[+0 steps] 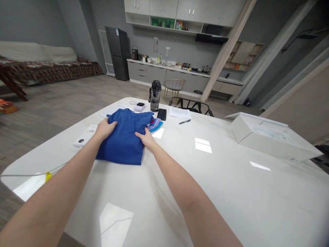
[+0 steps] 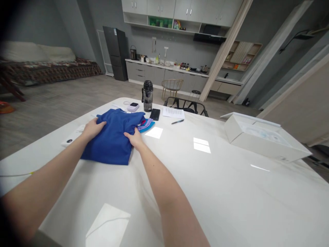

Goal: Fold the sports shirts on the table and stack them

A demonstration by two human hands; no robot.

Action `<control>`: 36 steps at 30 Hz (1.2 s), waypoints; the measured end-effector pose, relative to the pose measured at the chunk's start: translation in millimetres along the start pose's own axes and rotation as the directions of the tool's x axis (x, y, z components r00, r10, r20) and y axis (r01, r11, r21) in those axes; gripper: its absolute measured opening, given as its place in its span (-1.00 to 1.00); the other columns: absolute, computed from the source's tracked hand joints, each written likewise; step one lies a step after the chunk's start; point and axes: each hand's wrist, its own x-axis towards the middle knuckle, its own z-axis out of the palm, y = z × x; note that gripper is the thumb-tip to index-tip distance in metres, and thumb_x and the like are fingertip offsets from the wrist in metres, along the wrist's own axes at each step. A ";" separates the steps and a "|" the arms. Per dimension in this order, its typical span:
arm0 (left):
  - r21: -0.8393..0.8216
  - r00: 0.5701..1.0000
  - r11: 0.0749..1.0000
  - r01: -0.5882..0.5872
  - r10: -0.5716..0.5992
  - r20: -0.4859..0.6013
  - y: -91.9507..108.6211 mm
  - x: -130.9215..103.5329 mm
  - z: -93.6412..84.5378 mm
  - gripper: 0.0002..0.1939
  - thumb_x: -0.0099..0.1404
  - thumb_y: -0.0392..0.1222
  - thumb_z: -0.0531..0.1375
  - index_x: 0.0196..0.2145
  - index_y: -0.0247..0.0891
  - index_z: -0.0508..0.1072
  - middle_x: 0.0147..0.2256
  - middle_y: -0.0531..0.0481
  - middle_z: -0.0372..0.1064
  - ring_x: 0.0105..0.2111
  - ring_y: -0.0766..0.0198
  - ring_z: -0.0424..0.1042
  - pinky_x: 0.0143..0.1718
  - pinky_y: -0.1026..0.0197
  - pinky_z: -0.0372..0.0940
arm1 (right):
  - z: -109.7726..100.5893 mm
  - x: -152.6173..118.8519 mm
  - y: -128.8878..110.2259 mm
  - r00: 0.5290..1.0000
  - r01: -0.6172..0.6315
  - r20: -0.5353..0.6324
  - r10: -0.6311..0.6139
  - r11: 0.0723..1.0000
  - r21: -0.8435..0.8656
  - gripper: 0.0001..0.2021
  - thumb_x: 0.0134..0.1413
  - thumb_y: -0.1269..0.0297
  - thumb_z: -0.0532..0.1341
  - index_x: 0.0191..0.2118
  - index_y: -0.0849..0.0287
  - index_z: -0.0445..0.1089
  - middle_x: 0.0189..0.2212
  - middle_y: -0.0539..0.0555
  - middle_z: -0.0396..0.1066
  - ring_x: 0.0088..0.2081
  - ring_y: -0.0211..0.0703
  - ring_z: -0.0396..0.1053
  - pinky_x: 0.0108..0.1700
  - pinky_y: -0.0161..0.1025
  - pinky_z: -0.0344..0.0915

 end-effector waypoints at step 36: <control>-0.772 -0.084 0.530 -0.350 0.804 0.589 267.5 -431.3 89.3 -0.82 0.42 -0.12 0.06 -0.18 -0.01 0.46 -0.09 0.01 0.49 0.03 0.14 0.42 0.37 -0.27 -0.27 | -350.9 -261.1 -25.6 0.986 -0.083 -0.165 -0.002 0.858 -0.506 -0.65 0.11 0.03 0.25 -0.13 0.18 0.52 -0.31 0.04 0.46 -0.44 -0.26 0.30 -0.33 -0.29 0.29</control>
